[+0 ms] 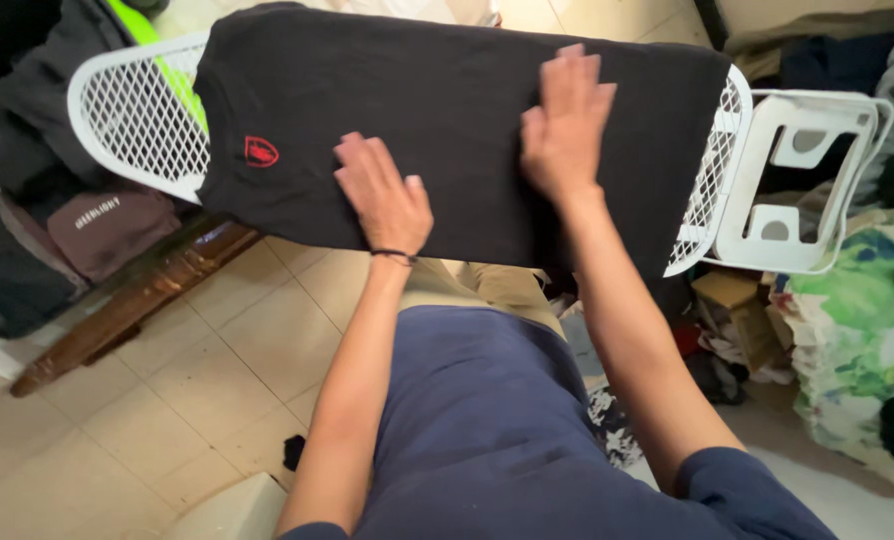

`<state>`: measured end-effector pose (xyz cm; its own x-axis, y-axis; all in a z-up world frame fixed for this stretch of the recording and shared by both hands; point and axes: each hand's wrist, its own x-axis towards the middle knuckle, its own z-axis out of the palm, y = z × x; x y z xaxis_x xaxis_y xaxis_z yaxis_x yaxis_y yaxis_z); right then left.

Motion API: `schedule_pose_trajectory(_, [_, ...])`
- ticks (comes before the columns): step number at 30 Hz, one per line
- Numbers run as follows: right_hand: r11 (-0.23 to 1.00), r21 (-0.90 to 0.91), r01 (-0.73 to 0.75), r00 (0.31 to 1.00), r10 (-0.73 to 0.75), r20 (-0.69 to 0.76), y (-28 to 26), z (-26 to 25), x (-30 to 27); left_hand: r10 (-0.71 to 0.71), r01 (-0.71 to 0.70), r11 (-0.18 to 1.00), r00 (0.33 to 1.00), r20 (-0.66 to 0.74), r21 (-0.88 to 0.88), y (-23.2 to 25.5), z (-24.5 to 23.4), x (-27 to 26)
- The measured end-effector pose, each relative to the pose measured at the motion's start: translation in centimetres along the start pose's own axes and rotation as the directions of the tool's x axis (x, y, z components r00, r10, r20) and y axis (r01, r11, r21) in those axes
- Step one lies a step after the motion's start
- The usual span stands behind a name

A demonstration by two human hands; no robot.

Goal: The person folds a brown t-shirt on a white mesh drying rack, smoothing it and folding it into a compact rectangle before placing it on a nearby suitcase. They then pick up a black t-shirt from a pile, lay it on the rack, and begin folding it in a similar manner.

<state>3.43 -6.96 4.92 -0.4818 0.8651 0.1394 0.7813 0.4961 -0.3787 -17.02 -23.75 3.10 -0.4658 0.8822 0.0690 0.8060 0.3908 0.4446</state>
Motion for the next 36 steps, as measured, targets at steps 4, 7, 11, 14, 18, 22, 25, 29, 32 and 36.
schedule_pose_trajectory(4, [0.892, 0.091, 0.444, 0.867, -0.453, 0.210, -7.6, 1.8, -2.0, 0.170, -0.165, 0.978, 0.985, 0.029, -0.129, 2.3, 1.6, -1.1])
schedule_pose_trajectory(7, [0.879, 0.081, 0.471, 0.856, -0.477, 0.200, -8.0, 1.6, -1.6, 0.142, -0.139, 0.989, 0.988, 0.063, -0.058, 1.1, 1.0, -2.3])
schedule_pose_trajectory(11, [0.952, -0.065, 0.300, 0.924, -0.273, 0.268, -3.9, 0.7, 1.0, -0.008, 0.007, 1.000, 0.999, 0.044, 0.031, -3.2, -1.7, -2.8])
schedule_pose_trajectory(14, [0.955, -0.153, 0.252, 0.965, -0.237, 0.111, 0.3, 1.3, 3.8, -0.150, 0.153, 0.986, 0.987, -0.058, 0.064, -6.5, -3.5, -3.2])
schedule_pose_trajectory(18, [0.966, -0.081, 0.244, 0.969, -0.241, 0.044, -0.7, 2.8, 5.1, -0.174, 0.181, 0.983, 0.968, -0.181, 0.023, -7.5, -3.3, -2.9])
schedule_pose_trajectory(22, [0.902, 0.084, 0.424, 0.852, -0.429, 0.300, -10.0, 5.2, 2.3, -0.039, 0.037, 0.998, 0.998, -0.043, -0.042, -4.8, -1.5, -2.5])
schedule_pose_trajectory(25, [0.765, 0.127, 0.632, 0.727, -0.642, 0.243, -14.8, 6.9, 0.7, -0.014, 0.013, 0.999, 1.000, -0.021, -0.041, -4.2, -1.2, -2.9])
schedule_pose_trajectory(29, [0.775, 0.118, 0.621, 0.728, -0.626, 0.279, -15.0, 7.5, 2.5, -0.114, 0.113, 0.994, 0.991, -0.065, -0.007, -5.9, -2.4, -3.4])
schedule_pose_trajectory(32, [0.835, 0.020, 0.549, 0.800, -0.533, 0.274, -12.7, 7.7, 5.5, -0.271, 0.278, 0.961, 0.950, -0.154, 0.020, -8.9, -4.0, -3.9])
schedule_pose_trajectory(36, [0.896, -0.100, 0.432, 0.898, -0.418, 0.139, -11.7, 9.4, 8.4, -0.417, 0.438, 0.899, 0.866, -0.276, 0.017, -12.2, -4.9, -3.6])
